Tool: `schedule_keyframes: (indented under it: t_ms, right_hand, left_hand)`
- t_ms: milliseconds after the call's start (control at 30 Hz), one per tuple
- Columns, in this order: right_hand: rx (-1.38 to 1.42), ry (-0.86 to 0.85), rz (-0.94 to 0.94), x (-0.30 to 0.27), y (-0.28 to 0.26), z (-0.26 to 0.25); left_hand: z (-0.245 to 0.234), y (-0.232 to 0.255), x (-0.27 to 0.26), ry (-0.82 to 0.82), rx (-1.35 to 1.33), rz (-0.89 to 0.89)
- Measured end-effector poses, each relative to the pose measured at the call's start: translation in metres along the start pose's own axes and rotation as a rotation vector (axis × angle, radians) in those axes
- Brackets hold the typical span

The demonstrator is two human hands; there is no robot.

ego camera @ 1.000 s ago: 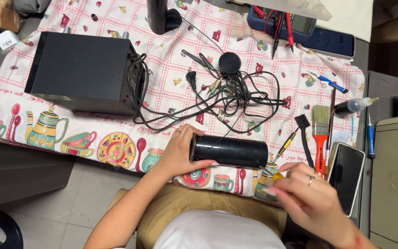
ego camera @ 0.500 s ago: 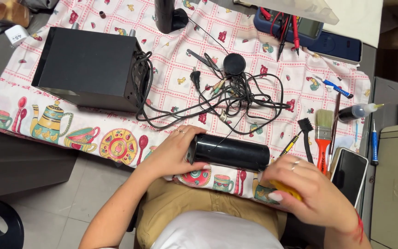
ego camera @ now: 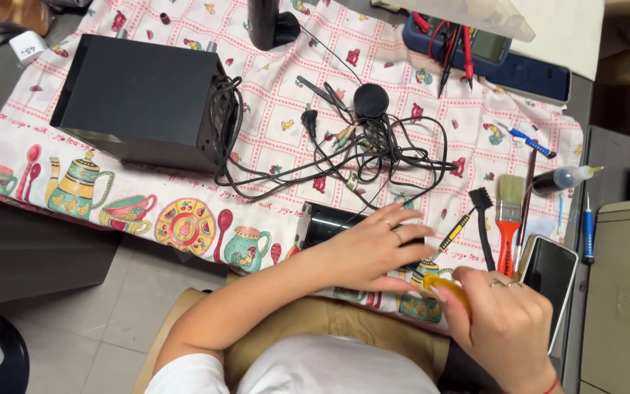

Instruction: Disassembling a cylindrical speaker casing using a screwdriver to pry it open on a repair bench.

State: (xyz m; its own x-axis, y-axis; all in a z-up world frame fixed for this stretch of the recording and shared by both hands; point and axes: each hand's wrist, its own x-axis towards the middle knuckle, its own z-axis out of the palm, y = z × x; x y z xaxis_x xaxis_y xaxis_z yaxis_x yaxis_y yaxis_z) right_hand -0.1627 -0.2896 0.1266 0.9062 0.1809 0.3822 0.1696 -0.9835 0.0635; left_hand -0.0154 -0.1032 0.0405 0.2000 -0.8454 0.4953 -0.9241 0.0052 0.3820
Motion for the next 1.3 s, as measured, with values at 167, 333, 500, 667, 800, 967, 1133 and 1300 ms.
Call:
schedule_keyframes:
  t_ms: [167,333,500,667,800,967,1133,1300]
  right_hand:
    - [0.121,0.077,0.012,-0.007,-0.007,0.007]
    - [0.261,0.129,0.045,-0.011,-0.007,0.012]
    - [0.543,0.146,0.010,-0.010,-0.008,0.015]
    - [1.251,0.341,0.182,-0.001,-0.046,0.028]
    - [1.389,0.476,0.113,0.024,-0.054,0.020]
    - [1.532,-0.048,-0.237,0.043,-0.034,-0.001]
    - [1.631,-0.095,-0.409,0.050,-0.016,0.009]
    - [0.300,0.004,-0.079,0.014,-0.017,-0.009]
  left_hand:
    - [0.016,-0.002,0.008,-0.098,-0.018,-0.078]
    - [0.026,-0.021,0.005,-0.072,-0.213,-0.063]
    - [0.022,-0.022,0.006,-0.103,-0.282,-0.021]
    - [0.030,-0.029,0.008,-0.204,-0.274,-0.051]
    - [0.034,-0.030,0.008,-0.224,-0.261,-0.052]
    - [0.030,-0.027,0.002,-0.212,-0.289,-0.002]
    - [0.029,-0.027,0.002,-0.191,-0.351,0.024]
    - [0.027,-0.028,0.004,-0.171,-0.353,0.012]
